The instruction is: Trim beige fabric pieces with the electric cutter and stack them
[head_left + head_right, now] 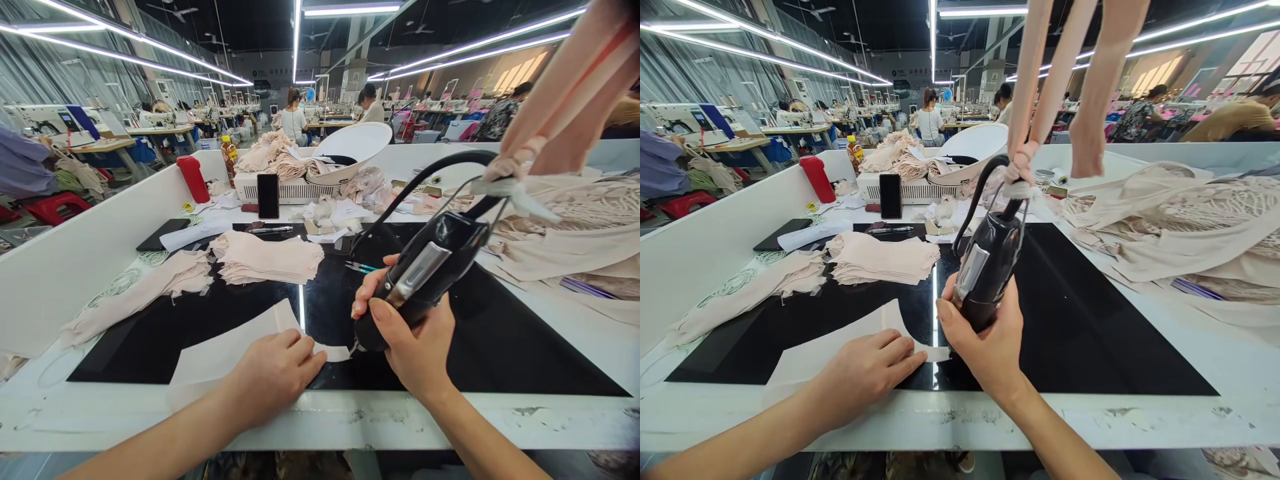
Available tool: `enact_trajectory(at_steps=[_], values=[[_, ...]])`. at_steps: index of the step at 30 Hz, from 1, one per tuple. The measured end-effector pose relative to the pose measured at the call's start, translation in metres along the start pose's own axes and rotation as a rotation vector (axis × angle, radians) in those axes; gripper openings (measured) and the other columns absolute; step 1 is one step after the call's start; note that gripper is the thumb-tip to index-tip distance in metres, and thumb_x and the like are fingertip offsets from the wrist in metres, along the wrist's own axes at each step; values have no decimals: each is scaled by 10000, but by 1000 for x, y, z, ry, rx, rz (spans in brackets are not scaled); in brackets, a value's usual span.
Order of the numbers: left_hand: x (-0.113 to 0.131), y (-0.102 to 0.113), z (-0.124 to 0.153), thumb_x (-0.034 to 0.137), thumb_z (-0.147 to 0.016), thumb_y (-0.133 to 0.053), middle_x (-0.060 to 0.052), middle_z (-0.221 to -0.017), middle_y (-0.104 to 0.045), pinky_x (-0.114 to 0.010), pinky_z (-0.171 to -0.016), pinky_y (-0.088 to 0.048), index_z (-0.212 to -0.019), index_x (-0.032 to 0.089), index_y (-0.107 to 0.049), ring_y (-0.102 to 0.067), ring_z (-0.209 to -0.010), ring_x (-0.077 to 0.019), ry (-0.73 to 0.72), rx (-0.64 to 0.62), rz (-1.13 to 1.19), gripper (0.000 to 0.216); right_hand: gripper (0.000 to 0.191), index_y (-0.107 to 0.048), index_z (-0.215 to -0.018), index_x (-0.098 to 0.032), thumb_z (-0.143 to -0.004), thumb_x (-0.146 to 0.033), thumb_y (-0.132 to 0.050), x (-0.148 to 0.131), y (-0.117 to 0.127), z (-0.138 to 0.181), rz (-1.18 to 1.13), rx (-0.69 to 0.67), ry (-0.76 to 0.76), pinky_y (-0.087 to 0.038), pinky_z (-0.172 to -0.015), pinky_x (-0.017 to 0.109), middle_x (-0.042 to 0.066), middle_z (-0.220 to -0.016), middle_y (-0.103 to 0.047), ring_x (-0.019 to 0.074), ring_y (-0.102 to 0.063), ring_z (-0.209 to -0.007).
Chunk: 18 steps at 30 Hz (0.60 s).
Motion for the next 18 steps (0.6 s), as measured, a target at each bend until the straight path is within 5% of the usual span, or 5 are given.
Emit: enact_trajectory(at_steps=[18], values=[[7, -12, 0, 214, -1065, -603, -70, -965, -679, -348, -631, -515, -1145, 143, -625, -643, -810, -233, 30, 126, -25, 109, 375, -620, -1197, -288, -887, -258, -830, 1, -6, -7, -54, 62, 0, -591, -620, 283, -43, -862, -700, 125, -663, -642]])
Point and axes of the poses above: each hand's wrist, its own z-axis away from the middle knuckle, its own y-axis out of the back of the hand, x = y × z, the point moved 3 cm from there along -z, towards the middle knuckle
